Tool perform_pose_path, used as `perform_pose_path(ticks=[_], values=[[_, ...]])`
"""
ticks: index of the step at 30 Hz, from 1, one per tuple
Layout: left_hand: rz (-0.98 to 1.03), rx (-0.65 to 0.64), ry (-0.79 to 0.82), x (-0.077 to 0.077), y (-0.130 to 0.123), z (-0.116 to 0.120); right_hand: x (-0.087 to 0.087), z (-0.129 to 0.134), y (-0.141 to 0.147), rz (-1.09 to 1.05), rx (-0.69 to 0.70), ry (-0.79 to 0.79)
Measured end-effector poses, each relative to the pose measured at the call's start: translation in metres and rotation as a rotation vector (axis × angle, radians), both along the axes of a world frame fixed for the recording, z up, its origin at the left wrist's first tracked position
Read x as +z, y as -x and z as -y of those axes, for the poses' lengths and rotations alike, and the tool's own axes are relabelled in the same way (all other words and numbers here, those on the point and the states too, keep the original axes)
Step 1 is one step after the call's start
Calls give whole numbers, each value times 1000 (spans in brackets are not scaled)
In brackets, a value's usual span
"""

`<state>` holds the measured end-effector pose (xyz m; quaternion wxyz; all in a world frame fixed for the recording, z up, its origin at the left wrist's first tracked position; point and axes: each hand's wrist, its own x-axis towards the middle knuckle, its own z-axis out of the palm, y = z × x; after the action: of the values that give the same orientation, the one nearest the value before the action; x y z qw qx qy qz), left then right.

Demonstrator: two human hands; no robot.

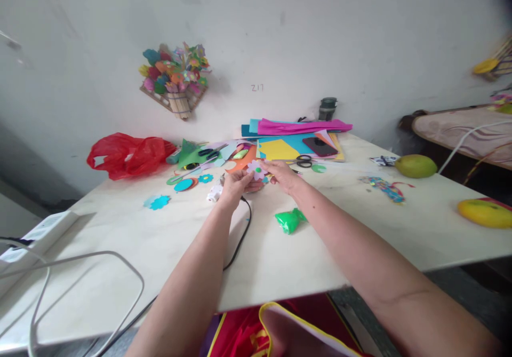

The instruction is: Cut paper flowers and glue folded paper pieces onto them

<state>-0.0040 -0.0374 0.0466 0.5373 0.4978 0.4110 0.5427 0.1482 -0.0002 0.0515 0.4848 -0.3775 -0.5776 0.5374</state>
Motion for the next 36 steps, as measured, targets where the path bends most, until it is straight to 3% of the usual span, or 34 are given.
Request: perform_pose_path(ticks=[7,20,36], values=[[-8,-21,2,-1,1,1,-8,-8,1,8,-19,-40],[-46,-112,11,-3,2,0,-2,-1,4,0,12,-59],[-26,-121,24,-3,2,0,-4,1,6,-1,-6,-55]])
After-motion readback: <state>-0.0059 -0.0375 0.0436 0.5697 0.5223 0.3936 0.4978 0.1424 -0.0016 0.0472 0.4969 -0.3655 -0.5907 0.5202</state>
